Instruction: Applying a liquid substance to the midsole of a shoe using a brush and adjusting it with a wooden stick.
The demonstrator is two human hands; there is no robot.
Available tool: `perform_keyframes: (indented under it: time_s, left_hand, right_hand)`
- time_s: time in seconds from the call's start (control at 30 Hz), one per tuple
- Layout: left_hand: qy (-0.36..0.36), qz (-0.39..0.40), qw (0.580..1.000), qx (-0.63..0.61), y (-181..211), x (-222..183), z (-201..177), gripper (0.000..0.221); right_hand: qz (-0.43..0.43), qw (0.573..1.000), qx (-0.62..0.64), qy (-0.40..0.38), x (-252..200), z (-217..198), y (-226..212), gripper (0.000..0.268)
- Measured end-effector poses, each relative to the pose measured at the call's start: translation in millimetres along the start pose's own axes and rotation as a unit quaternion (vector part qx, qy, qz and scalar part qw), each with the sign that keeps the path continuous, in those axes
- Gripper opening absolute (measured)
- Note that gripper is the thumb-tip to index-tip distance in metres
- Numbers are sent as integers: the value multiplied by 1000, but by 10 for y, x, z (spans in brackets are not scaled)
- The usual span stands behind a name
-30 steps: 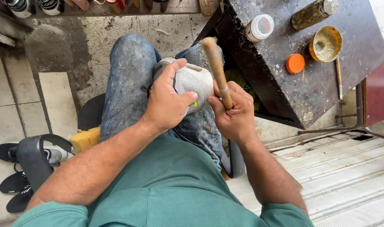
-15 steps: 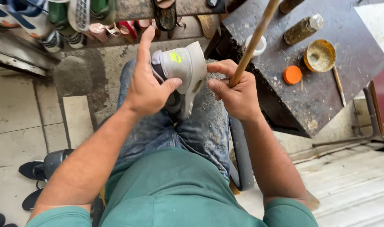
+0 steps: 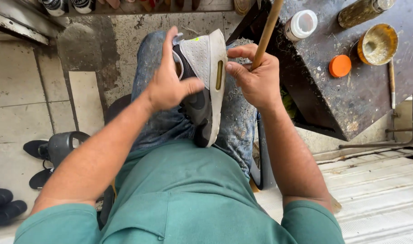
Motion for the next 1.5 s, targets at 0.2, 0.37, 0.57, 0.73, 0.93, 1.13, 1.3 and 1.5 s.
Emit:
perform_keyframes:
  time_s: [0.2, 0.37, 0.57, 0.73, 0.93, 1.13, 1.3, 1.5]
  left_hand:
    - [25, 36, 999, 6, -26, -137, 56, 114]
    - [12, 29, 999, 26, 52, -189, 106, 116]
    - [-83, 59, 995, -21, 7, -195, 161, 116]
    - [-97, 85, 990, -57, -165, -134, 183, 117]
    - [-134, 7, 991, 7, 51, -210, 147, 119]
    - [-139, 69, 987, -44, -84, -206, 152, 114]
    - [-103, 68, 992, -40, -120, -186, 190, 114]
    - [-55, 53, 995, -64, 107, -246, 44, 111]
  right_hand:
    - [106, 994, -5, -31, -205, 103, 145, 38]
    - [162, 985, 49, -21, -560, 222, 400, 37]
    - [196, 977, 73, 30, -707, 267, 689, 36]
    - [194, 980, 1, 52, -693, 310, 726, 29]
    - [185, 981, -55, 22, -736, 341, 692, 34]
    - [183, 981, -56, 14, -696, 364, 647, 32]
    - [148, 977, -155, -20, -636, 397, 289, 4]
    - [197, 975, 27, -94, -700, 236, 376, 45]
Point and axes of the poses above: each hand's wrist, its own x-axis towards the middle knuckle, its own z-axis out of the palm, y = z × x, the point moved 5 cm from there along x, towards the middle knuckle, and after that the axes turned 13 degrees about -y, right-handed, at the moved point
